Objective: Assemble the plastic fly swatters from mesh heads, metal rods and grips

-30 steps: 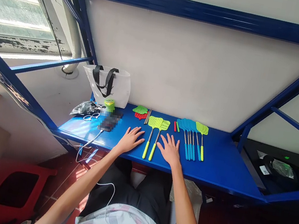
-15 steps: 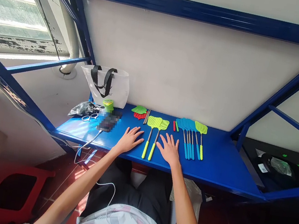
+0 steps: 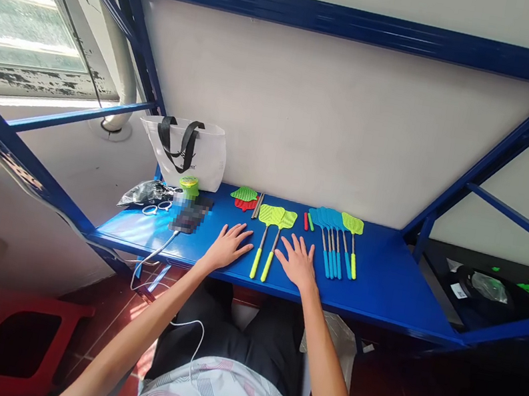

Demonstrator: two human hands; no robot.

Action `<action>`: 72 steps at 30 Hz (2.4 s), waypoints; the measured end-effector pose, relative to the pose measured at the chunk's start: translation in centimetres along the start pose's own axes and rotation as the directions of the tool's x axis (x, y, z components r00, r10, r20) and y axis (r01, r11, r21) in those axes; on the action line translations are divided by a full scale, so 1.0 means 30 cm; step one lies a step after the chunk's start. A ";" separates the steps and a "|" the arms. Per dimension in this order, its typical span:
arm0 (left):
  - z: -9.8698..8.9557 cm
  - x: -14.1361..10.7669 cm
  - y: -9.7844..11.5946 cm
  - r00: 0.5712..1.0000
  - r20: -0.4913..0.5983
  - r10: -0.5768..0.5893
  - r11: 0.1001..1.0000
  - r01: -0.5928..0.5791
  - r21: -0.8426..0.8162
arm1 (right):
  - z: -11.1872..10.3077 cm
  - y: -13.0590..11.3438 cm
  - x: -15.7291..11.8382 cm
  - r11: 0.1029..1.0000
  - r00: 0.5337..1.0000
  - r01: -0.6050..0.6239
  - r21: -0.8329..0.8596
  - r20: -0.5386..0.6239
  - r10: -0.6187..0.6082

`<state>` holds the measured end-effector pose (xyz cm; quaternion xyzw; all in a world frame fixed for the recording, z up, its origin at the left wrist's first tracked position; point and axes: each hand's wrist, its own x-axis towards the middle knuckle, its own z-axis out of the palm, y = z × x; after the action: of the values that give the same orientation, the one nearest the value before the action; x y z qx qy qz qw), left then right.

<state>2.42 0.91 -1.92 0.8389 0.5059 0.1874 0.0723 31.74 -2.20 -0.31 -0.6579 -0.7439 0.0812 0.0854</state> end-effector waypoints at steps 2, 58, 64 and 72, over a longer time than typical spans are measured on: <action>0.002 0.001 0.000 1.000 -0.003 -0.001 1.000 0.001 -0.002 | -0.004 -0.002 -0.001 1.000 1.000 -0.003 0.009 0.006 0.003; 0.016 0.000 -0.009 1.000 -0.026 0.015 1.000 -0.015 0.015 | 0.001 0.005 0.003 1.000 1.000 0.003 -0.012 0.008 -0.003; 0.016 0.001 -0.010 1.000 -0.022 0.016 1.000 -0.016 0.001 | 0.002 0.002 0.002 1.000 1.000 0.008 -0.005 -0.002 -0.008; 0.012 0.003 -0.010 0.999 -0.041 0.008 0.999 -0.010 -0.031 | -0.005 0.010 0.001 1.000 1.000 0.006 -0.002 -0.012 -0.006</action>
<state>2.35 1.15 -2.31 0.8360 0.5005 0.2126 0.0741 32.07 -2.14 -0.25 -0.6561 -0.7455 0.0760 0.0893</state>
